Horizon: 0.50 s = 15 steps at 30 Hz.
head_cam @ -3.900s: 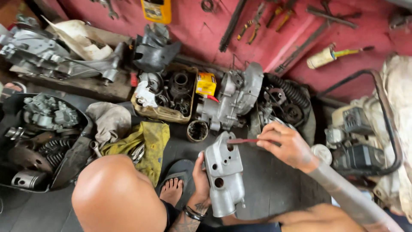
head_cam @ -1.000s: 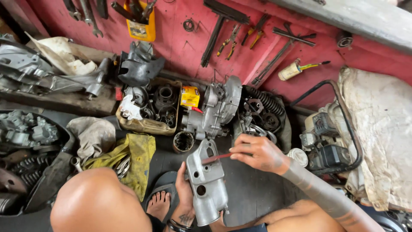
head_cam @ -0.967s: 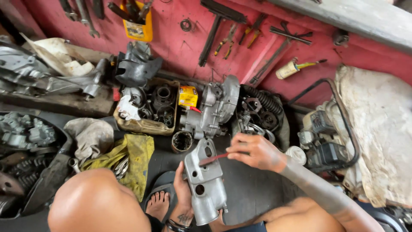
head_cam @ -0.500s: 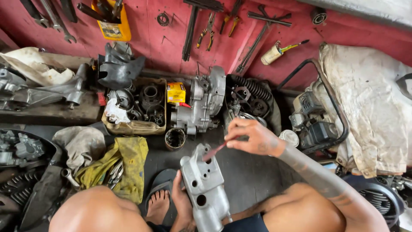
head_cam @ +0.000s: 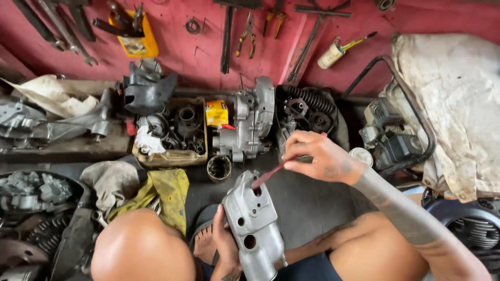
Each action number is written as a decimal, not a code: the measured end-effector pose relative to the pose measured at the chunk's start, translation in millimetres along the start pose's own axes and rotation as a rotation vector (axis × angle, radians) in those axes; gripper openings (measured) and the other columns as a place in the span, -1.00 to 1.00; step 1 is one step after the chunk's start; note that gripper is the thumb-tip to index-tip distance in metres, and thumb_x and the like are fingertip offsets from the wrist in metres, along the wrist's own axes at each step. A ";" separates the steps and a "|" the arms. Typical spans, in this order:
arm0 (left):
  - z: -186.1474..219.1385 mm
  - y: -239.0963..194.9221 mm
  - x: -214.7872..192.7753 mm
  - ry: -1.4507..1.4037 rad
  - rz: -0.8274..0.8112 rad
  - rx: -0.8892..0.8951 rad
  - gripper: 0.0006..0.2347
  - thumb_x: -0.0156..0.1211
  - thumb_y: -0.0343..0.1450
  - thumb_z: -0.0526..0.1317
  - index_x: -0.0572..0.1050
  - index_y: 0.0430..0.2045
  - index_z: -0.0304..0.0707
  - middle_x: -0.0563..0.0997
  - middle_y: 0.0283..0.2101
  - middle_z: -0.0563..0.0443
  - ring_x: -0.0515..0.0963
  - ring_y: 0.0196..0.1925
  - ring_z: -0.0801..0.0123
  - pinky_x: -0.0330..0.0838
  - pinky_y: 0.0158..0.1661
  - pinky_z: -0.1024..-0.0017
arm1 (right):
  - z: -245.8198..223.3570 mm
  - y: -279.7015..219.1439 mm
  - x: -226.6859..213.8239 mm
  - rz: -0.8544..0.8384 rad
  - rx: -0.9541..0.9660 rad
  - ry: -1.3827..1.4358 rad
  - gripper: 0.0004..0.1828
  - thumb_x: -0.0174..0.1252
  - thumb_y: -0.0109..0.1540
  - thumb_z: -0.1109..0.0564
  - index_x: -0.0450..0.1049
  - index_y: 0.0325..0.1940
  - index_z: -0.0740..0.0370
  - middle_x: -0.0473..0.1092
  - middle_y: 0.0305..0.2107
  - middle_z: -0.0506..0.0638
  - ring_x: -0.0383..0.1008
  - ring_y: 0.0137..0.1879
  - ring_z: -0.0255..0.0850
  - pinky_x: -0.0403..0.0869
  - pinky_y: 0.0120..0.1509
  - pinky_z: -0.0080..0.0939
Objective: Cleaning a motorcycle engine casing using a small brush
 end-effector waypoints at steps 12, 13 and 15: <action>24.3 28.7 -24.2 0.170 0.153 0.284 -0.50 -0.05 0.50 0.04 0.62 -0.29 -0.60 0.66 -0.33 -0.38 0.54 -0.40 0.17 0.36 -0.33 0.37 | -13.1 33.8 0.7 -0.013 -0.082 -0.036 -0.89 0.31 0.11 0.14 0.61 -0.29 0.13 0.44 -0.28 -0.13 0.47 -0.20 -0.20 0.42 0.00 -0.21; 27.3 30.0 -24.4 0.085 0.039 0.212 -0.52 -0.07 0.48 0.08 0.58 -0.17 -0.48 0.65 -0.23 -0.35 0.55 -0.32 0.15 0.37 -0.28 0.35 | -17.1 38.8 3.1 -0.044 -0.117 -0.017 -0.88 0.32 0.11 0.14 0.60 -0.28 0.13 0.44 -0.26 -0.13 0.46 -0.18 -0.19 0.41 0.02 -0.20; 40.4 34.2 -24.0 0.014 -0.080 0.152 -0.51 -0.09 0.46 0.12 0.54 -0.05 -0.36 0.64 -0.12 -0.33 0.56 -0.23 0.13 0.38 -0.23 0.32 | -14.1 46.7 2.9 -0.056 -0.158 0.004 -0.88 0.33 0.12 0.14 0.59 -0.27 0.13 0.44 -0.24 -0.13 0.45 -0.17 -0.19 0.39 0.05 -0.18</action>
Point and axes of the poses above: each hand's wrist, its own y-axis towards the middle knuckle, its own x-axis out of the palm, z = x × y, the point moved 1 cm from there along y, towards the middle knuckle
